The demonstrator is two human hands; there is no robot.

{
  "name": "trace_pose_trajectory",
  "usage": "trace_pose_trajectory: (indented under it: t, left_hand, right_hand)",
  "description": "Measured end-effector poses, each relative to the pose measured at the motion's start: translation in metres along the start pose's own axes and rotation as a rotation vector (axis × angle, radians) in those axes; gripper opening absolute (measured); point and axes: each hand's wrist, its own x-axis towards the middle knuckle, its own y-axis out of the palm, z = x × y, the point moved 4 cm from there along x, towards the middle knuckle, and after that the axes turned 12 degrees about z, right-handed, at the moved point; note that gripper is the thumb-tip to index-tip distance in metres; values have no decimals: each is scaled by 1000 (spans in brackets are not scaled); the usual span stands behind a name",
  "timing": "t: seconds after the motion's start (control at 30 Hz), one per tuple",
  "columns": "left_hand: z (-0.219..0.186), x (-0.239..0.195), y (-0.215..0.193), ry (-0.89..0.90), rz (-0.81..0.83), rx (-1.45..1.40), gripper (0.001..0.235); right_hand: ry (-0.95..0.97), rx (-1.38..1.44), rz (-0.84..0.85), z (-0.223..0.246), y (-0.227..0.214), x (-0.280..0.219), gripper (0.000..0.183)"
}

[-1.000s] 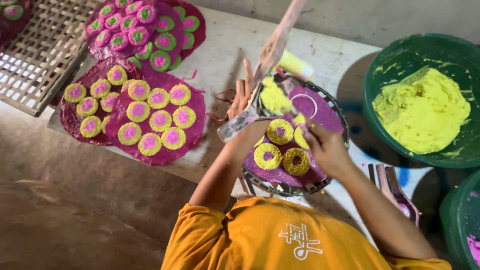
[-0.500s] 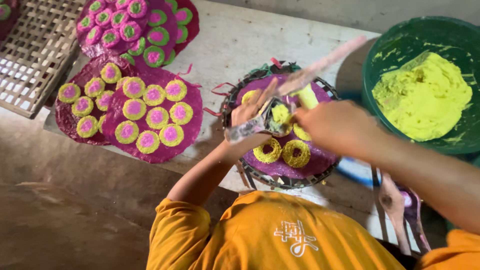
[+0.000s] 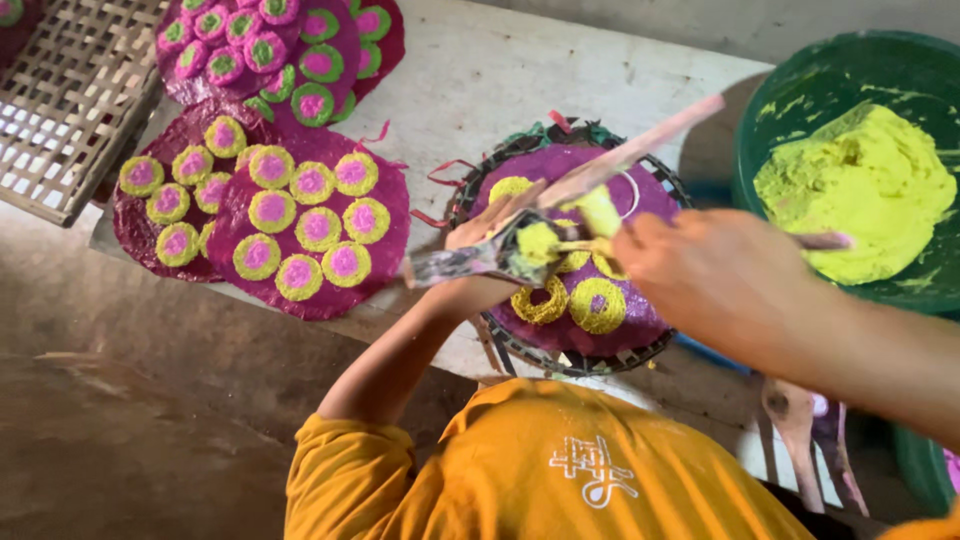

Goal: The person decorates round food items by applying yellow and pink paste using a wooden mold tool and spatulas. They transfer colored paste from bowls onto the tool and press it onto the items on a purple mat to create patterns.

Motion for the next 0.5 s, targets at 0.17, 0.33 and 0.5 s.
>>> trace_pose_trajectory:
  t: [0.17, 0.33, 0.5]
  left_hand:
    - [-17, -8, 16, 350, -233, 108, 51]
    - [-1, -14, 5, -6, -161, -24, 41]
    - [0, -8, -39, 22, -470, 52, 39]
  right_hand:
    - [-46, -176, -43, 38, 57, 46, 12]
    - [-103, -61, -21, 25, 45, 21, 12]
    - [197, 562, -108, -20, 20, -13, 30]
